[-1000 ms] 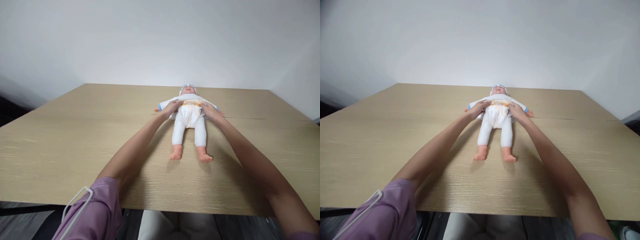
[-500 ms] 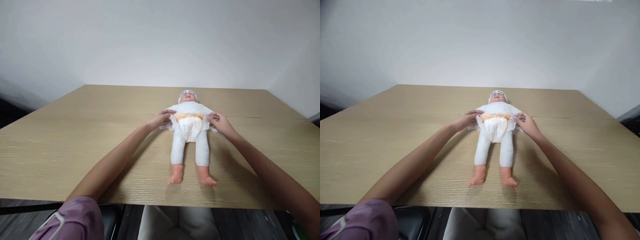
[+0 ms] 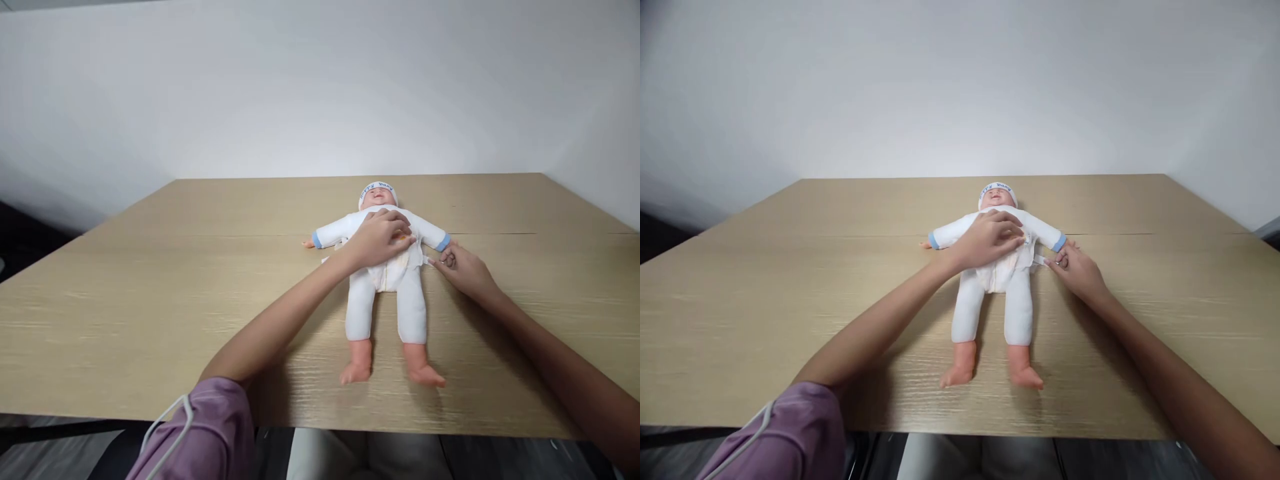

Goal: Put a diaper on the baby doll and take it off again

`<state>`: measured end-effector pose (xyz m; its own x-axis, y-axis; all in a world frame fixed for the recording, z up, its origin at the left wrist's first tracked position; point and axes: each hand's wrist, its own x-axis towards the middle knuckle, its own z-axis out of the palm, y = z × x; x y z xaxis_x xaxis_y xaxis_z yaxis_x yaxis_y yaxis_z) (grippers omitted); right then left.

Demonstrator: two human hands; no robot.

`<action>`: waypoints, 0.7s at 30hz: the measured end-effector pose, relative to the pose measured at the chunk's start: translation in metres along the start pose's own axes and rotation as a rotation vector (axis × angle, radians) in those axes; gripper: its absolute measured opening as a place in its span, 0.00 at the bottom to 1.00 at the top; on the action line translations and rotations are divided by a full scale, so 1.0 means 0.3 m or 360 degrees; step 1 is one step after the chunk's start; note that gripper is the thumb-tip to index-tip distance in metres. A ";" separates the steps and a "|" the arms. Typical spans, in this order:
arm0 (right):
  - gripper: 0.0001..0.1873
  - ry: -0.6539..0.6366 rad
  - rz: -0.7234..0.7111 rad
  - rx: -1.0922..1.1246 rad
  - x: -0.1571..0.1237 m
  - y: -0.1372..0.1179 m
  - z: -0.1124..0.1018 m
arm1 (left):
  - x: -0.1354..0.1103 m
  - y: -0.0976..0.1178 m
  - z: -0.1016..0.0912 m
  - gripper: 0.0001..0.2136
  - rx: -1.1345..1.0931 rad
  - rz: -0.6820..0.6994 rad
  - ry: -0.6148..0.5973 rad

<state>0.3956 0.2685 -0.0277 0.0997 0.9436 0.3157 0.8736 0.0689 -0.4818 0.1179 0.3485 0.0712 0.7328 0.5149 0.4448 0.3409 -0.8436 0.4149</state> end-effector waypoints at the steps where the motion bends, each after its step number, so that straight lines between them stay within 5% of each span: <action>1: 0.27 -0.0034 0.0030 0.0009 -0.002 -0.002 -0.005 | 0.007 0.004 0.020 0.14 0.0066 -0.0018 -0.0033; 6: 0.34 -0.0189 0.0168 0.0128 -0.014 -0.024 -0.032 | -0.014 -0.012 0.063 0.17 0.0171 -0.0056 -0.0034; 12: 0.41 -0.0426 0.0294 0.0699 0.059 -0.120 -0.119 | -0.028 -0.009 0.067 0.22 0.0190 -0.0110 -0.0058; 16: 0.35 -0.0377 0.0148 0.0774 0.139 -0.248 -0.127 | -0.026 -0.004 0.067 0.23 0.0142 -0.0204 -0.0056; 21: 0.22 -0.0264 0.0041 0.0600 0.171 -0.373 -0.038 | -0.028 -0.011 0.073 0.31 -0.0046 -0.0278 0.0036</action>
<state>0.3085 0.3056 0.0517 0.0141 0.9838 0.1788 0.6328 0.1296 -0.7634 0.1236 0.3435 0.0486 0.6504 0.6568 0.3814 0.4447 -0.7364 0.5098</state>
